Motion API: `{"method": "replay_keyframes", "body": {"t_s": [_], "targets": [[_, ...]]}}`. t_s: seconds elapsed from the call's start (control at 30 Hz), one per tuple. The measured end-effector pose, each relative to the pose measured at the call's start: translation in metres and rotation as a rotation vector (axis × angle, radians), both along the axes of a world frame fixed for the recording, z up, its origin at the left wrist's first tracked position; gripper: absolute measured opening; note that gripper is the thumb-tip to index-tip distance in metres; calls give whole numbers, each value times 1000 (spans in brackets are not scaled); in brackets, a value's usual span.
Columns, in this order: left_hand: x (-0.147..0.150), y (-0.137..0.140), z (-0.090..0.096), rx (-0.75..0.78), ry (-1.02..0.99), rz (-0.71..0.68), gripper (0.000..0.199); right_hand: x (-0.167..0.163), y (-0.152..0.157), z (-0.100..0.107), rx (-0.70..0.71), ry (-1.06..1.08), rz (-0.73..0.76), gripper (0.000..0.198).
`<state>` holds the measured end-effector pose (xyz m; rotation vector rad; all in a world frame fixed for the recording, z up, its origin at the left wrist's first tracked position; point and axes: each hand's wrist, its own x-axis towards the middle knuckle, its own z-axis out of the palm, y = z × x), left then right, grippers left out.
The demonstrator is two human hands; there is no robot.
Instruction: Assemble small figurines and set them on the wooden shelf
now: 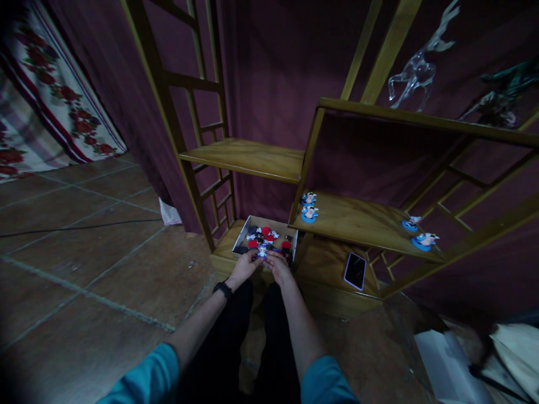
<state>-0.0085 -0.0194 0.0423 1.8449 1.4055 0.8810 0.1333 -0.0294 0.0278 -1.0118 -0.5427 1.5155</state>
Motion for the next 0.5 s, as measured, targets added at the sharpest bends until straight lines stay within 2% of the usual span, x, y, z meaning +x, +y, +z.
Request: {"method": "replay_keyframes", "body": {"t_s": [0.33, 0.5], "targets": [[2, 1, 0, 5, -111, 58, 30, 0, 3, -7, -8, 9, -42, 15], [1, 1, -2, 14, -124, 44, 27, 0, 2, -7, 10, 12, -40, 17]]}}
